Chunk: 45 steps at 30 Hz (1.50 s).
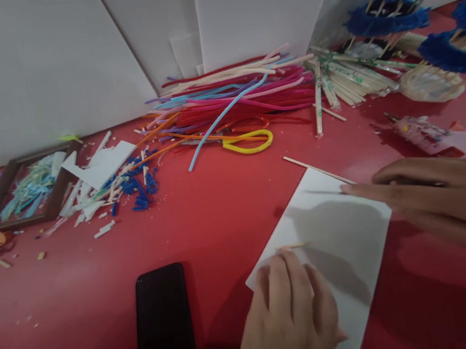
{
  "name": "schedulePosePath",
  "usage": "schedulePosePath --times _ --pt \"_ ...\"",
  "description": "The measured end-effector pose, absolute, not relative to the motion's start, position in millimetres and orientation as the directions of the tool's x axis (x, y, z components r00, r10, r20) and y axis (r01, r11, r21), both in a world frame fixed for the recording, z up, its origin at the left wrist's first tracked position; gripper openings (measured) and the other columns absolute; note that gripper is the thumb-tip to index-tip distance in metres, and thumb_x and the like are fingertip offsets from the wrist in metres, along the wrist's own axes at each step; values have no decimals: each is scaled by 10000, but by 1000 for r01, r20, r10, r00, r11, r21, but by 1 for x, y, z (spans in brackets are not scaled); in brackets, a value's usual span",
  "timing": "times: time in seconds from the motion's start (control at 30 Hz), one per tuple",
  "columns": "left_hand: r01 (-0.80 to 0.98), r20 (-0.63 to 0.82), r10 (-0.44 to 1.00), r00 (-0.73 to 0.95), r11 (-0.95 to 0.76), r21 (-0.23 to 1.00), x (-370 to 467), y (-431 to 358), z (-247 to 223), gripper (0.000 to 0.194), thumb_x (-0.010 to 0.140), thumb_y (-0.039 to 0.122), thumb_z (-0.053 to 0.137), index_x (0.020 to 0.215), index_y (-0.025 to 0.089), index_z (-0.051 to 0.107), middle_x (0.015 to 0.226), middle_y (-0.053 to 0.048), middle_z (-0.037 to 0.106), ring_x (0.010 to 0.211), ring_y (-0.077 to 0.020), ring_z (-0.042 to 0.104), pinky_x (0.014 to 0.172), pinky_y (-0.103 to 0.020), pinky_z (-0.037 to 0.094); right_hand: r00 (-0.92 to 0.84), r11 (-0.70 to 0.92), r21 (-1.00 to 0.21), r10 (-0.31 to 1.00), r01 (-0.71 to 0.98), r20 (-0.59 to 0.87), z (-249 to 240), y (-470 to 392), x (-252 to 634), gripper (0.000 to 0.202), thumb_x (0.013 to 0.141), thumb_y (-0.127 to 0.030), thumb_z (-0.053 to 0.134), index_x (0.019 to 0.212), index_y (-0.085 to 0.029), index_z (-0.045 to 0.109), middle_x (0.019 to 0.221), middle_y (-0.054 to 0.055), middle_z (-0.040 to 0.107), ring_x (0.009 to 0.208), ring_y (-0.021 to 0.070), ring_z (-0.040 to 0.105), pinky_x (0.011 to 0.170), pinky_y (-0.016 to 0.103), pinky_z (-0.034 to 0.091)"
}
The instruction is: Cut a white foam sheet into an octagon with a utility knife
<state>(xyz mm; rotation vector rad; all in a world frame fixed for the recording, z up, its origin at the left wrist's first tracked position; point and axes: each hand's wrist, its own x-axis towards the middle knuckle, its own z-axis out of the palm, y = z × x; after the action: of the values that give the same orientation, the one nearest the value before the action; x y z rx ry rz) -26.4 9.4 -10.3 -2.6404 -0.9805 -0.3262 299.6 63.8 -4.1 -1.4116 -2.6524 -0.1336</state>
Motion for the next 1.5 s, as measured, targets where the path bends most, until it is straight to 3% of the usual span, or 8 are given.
schedulePosePath --times 0.13,0.23,0.37,0.5,0.73,0.9,1.07,1.5 --pt "704 314 657 685 -709 -53 -24 17 -6 863 676 763 832 1247 135 675 1197 -147 715 1086 -309 640 870 -412 577 -636 630 86 759 772 143 -12 53 289 690 867 -77 414 1523 -254 527 1278 148 711 1197 359 645 951 549 584" --pt "684 221 665 713 -729 -16 -26 31 10 940 555 718 920 1232 111 684 1128 -111 720 935 -262 655 733 -367 604 -568 568 50 808 822 155 -25 39 292 768 842 -34 410 1555 -312 475 1282 120 717 1209 359 646 975 568 568" --pt "678 -4 678 735 -735 -2 -33 54 31 632 665 519 949 1122 159 703 972 -11 694 774 -207 634 575 -326 561 -491 507 -6 837 862 243 -36 31 297 563 958 -168 413 1456 -379 572 1272 98 734 1129 325 691 938 541 586" --pt "576 -90 573 815 -818 3 -38 68 34 497 793 472 874 1132 159 692 1023 -32 702 879 -231 653 691 -341 586 -498 513 16 824 858 272 -36 42 304 473 1018 -208 361 1381 -288 653 1247 105 761 1085 292 707 914 502 586" --pt "379 -117 360 925 -880 285 -53 105 27 982 799 510 867 1580 163 384 1607 -136 482 1466 -316 452 1216 -455 375 -468 484 -7 850 875 241 -30 74 325 449 1051 -298 345 1175 -236 772 1160 123 775 1092 276 691 971 472 526" --pt "353 -235 269 934 -799 486 -63 130 30 1274 658 547 921 1662 221 209 1677 -162 345 1595 -382 209 1258 -585 262 -497 484 126 806 866 322 -5 80 295 430 1057 -298 380 1008 -159 784 1033 203 757 1071 349 666 963 544 506" --pt "411 -167 382 909 -760 504 -67 127 28 1346 520 524 987 1628 180 306 1639 -249 383 1572 -425 256 1219 -615 322 -598 686 -75 677 724 428 8 74 221 260 1043 -241 495 953 -194 734 866 91 740 790 218 654 728 363 538" --pt "602 -11 638 770 -721 343 -67 63 10 1432 572 681 928 1634 131 139 1615 -295 393 1541 -423 331 1212 -657 337 -647 773 -357 635 525 422 -13 64 157 204 968 -115 527 859 -194 681 840 68 684 842 225 637 756 375 573"
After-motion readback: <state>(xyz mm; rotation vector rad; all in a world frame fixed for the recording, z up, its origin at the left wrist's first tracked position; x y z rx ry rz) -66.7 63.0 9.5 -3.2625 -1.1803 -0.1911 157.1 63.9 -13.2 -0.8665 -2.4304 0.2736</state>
